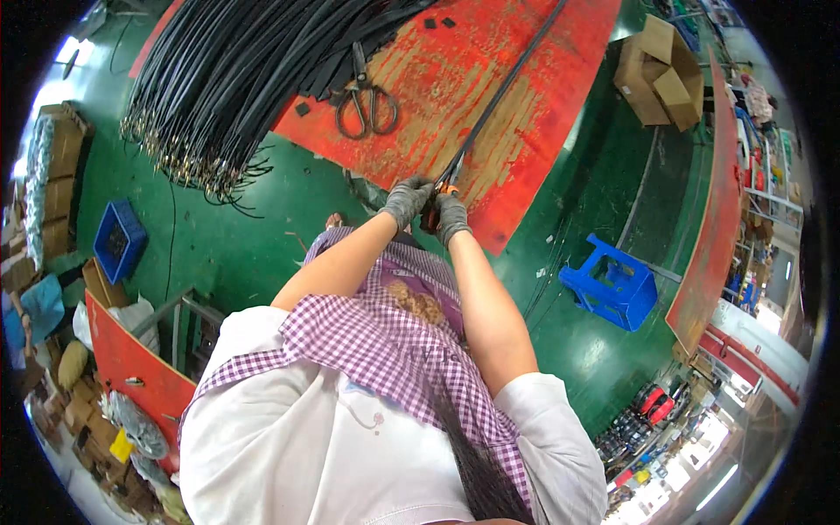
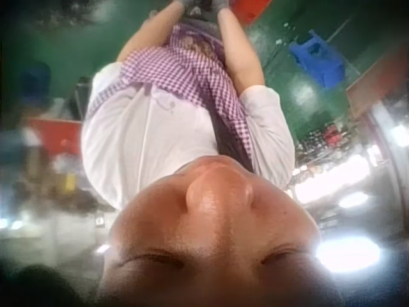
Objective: The person strips the outer insulation from black cables using pliers and cuts the ends with scissors. They repeatedly pull the cable, strip a section, and trim the end, then place the processed cable on a red workbench.
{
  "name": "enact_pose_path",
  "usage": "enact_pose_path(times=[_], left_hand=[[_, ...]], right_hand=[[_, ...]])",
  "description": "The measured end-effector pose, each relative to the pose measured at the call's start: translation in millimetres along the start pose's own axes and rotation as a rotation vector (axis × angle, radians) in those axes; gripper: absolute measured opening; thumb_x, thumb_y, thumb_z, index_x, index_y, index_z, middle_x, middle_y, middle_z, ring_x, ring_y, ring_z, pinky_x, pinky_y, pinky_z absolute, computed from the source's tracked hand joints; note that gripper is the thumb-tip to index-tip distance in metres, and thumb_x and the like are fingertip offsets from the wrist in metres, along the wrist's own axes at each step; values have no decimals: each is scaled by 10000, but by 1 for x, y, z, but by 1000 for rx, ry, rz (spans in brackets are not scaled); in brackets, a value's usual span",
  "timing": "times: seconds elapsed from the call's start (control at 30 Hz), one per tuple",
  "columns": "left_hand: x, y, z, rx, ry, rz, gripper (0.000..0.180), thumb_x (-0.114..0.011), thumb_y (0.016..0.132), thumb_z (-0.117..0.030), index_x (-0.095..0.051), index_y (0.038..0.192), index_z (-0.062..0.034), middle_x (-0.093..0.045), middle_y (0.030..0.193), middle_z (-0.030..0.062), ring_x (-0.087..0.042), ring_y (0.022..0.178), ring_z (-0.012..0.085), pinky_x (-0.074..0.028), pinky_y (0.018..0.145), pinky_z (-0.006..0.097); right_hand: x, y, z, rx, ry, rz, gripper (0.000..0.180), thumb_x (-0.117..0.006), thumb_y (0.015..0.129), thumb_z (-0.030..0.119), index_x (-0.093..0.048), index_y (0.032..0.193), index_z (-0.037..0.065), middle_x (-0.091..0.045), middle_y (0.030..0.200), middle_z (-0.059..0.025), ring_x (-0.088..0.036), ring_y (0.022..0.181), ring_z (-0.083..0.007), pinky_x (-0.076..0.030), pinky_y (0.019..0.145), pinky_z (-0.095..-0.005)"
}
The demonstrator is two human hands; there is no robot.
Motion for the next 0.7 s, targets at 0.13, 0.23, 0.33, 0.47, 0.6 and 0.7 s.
enact_pose_path(times=[0.13, 0.23, 0.33, 0.47, 0.6, 0.7], left_hand=[[3, -7, 8, 102, 49, -67, 233, -540, 784, -215, -568, 934, -39, -590, 822, 57, -549, 743, 126, -446, 672, 248], [1, -11, 3, 106, -127, -90, 251, -574, 765, -200, -565, 946, -27, -590, 855, 58, -547, 766, 125, -447, 689, 252], [-3, -14, -5, 66, -28, -80, 265, -583, 756, -213, -569, 946, -29, -593, 873, 73, -551, 779, 126, -444, 690, 251], [-9, -25, -11, 33, 269, -241, 342, -581, 737, -305, -564, 969, -55, -586, 914, 133, -567, 829, 235, -432, 737, 331], [-17, -28, -10, 23, 302, -347, 300, -539, 758, -283, -561, 958, -61, -567, 940, 173, -535, 898, 307, -416, 764, 376], [-20, -24, -2, 24, 235, -366, 265, -549, 752, -257, -562, 926, -57, -574, 900, 172, -541, 858, 311, -419, 730, 384]], right_hand=[[2, 11, -9, 2, -350, -91, 252, -490, 722, 242, -559, 807, 15, -567, 708, -88, -544, 633, -234, -433, 545, -356], [5, 13, -10, -78, 40, 100, 245, -476, 723, 222, -557, 834, 19, -569, 727, -93, -556, 674, -236, -451, 583, -344], [6, 11, -5, -16, 151, 86, 86, -463, 676, 137, -483, 737, 80, -495, 551, -78, -450, 399, -256, -399, 371, -395], [1, 0, -5, -68, 203, 83, 214, -473, 748, 214, -509, 927, 104, -579, 861, -69, -550, 773, -252, -462, 638, -421], [-4, -10, 1, -138, 262, 372, 338, -367, 803, 249, -466, 1074, 72, -514, 1060, -119, -478, 976, -280, -373, 857, -412], [-5, -15, 4, -118, 211, 409, 343, -367, 807, 244, -462, 1083, 63, -511, 1068, -125, -479, 974, -272, -370, 858, -390]])
Point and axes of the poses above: each hand's wrist, its own y-axis towards the middle knuckle, its own x-axis out of the back of the hand, z = x × y, the point moved 2 cm from there along y, towards the middle knuckle
